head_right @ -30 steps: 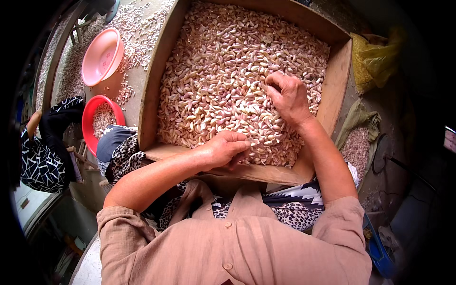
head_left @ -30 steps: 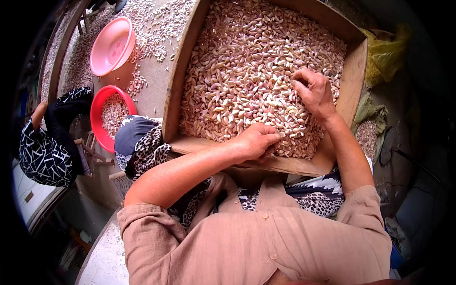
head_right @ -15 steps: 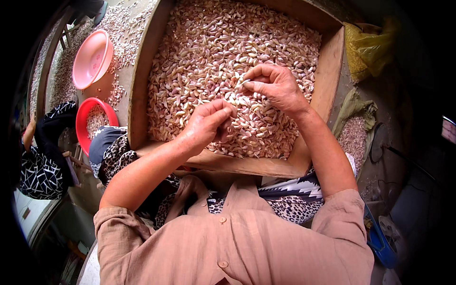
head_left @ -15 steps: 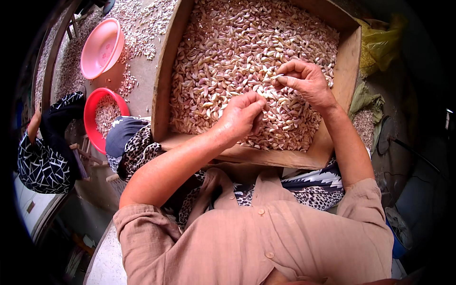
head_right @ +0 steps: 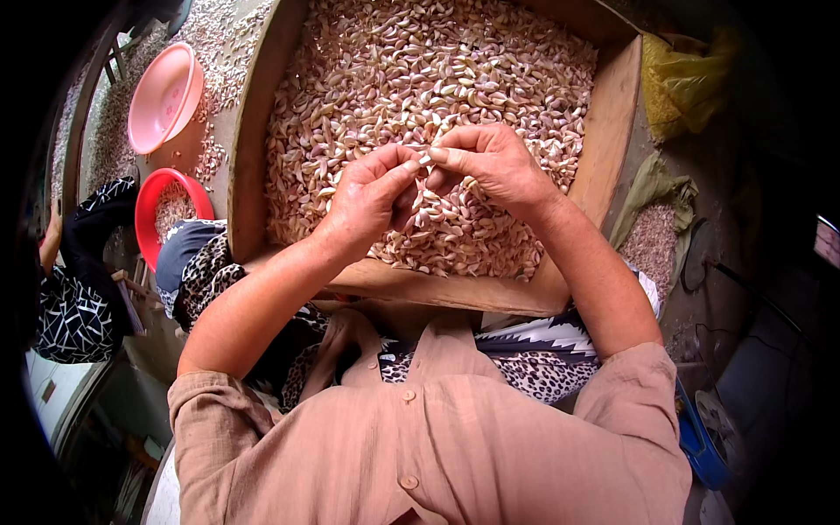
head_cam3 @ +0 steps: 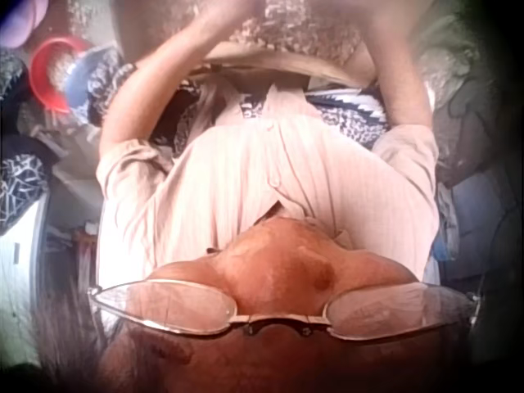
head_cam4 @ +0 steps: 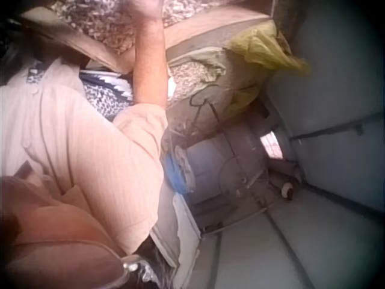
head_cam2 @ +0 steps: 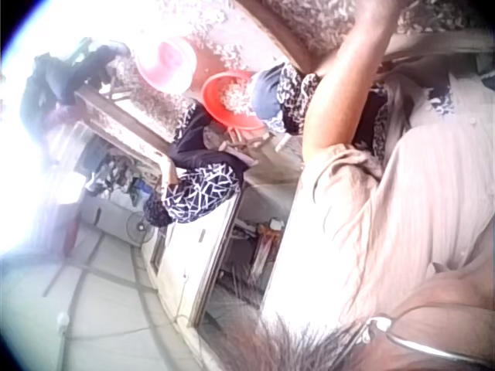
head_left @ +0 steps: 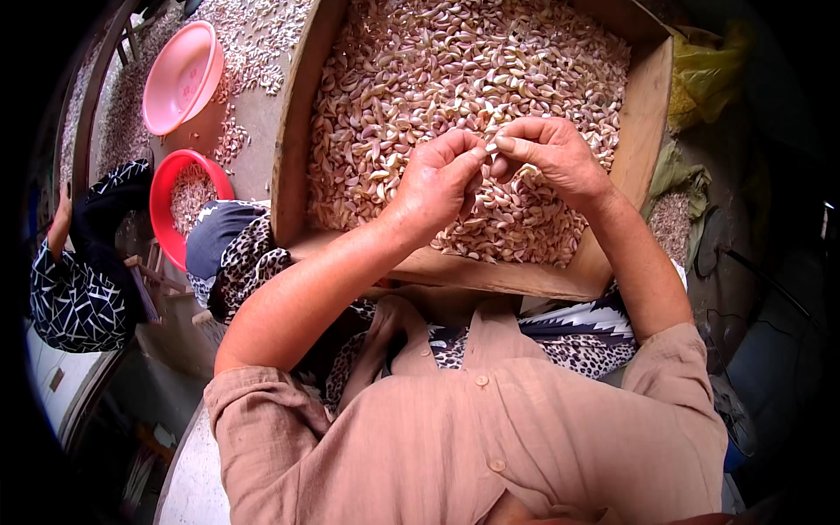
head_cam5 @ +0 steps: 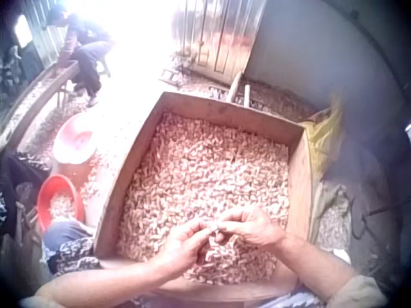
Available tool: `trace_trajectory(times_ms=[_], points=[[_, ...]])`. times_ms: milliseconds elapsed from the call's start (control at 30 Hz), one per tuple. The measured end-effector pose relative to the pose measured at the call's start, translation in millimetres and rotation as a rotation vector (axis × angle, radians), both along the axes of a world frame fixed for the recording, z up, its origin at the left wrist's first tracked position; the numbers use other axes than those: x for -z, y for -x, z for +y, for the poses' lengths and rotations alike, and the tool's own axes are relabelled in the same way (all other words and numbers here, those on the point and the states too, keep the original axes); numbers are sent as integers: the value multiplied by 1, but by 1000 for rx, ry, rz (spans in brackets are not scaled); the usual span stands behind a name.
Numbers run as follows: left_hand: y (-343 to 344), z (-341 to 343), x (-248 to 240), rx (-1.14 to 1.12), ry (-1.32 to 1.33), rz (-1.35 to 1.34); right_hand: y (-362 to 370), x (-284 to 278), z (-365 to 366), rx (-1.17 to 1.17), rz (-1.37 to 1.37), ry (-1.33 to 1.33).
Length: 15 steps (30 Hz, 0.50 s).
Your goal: The person sorts garlic cloves in a wooden tray by hand, picking out specific cloves and placing them into a red plastic bowl, then shakes the tray to rearrange the remaining cloves.
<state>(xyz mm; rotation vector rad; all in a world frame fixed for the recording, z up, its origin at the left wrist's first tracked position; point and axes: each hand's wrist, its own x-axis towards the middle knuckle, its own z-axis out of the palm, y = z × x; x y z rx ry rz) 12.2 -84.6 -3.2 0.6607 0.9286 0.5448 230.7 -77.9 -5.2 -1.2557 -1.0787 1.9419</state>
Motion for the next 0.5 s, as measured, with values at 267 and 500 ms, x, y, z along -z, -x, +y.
trace_trajectory(times_ms=[267,500], points=[[4,3,1,-26,147,-17,1,-1,-2,-3,66,5],[4,5,-1,-38,286,-89,5,-3,-4,28,47,7]])
